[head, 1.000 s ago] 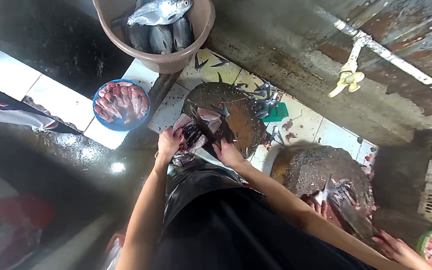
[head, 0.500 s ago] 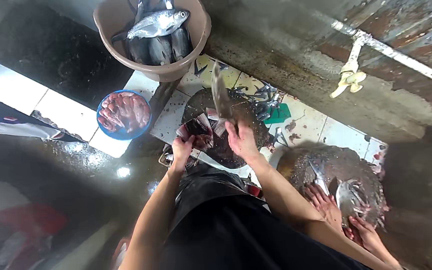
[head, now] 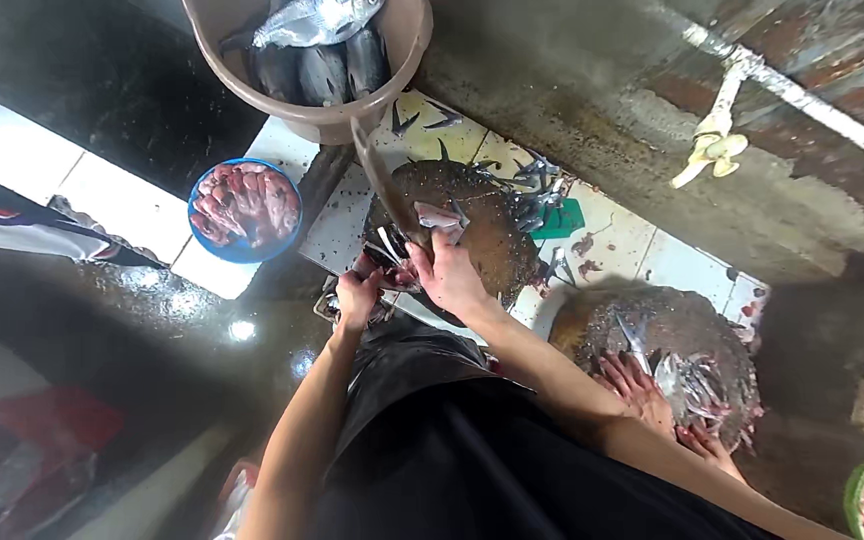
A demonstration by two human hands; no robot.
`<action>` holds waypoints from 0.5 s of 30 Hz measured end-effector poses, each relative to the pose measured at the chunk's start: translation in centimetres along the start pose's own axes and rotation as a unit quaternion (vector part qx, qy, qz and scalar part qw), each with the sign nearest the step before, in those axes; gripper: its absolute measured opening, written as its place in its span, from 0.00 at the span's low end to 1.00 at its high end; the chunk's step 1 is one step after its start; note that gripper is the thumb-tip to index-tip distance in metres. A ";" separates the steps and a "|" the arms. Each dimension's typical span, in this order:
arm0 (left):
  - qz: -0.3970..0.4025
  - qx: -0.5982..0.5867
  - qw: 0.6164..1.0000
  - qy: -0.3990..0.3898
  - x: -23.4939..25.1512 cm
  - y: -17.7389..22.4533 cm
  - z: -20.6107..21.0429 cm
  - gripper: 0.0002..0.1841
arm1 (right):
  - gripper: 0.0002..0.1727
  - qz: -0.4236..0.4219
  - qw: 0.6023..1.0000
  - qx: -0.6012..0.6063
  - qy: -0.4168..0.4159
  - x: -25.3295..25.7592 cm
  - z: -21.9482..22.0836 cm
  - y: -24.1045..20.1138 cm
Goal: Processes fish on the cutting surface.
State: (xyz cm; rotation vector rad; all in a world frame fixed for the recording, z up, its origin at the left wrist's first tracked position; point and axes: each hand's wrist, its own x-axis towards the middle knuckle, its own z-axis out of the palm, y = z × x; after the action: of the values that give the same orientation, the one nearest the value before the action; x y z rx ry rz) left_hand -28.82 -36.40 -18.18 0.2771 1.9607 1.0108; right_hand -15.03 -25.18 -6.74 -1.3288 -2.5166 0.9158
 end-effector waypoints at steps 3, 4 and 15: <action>-0.002 -0.011 1.000 -0.009 -0.7 -0.6 0.0 0.22 | 0.26 -0.076 0.993 0.043 0.078 -2.0 0.4 1.9; -0.003 -0.008 1.000 -0.004 -0.7 -0.6 0.0 0.22 | 0.28 -0.062 0.996 0.025 0.054 -2.8 1.8 3.7; 0.009 0.024 0.999 0.023 -0.7 -1.5 -0.3 0.20 | 0.31 0.003 0.998 -0.039 -0.053 -5.9 3.4 7.4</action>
State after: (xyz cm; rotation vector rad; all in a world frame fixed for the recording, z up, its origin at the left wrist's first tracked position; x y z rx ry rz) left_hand -28.36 -37.86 -18.77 0.3019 2.0307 0.9905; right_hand -7.70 -28.18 -12.93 -1.3440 -2.6549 0.9221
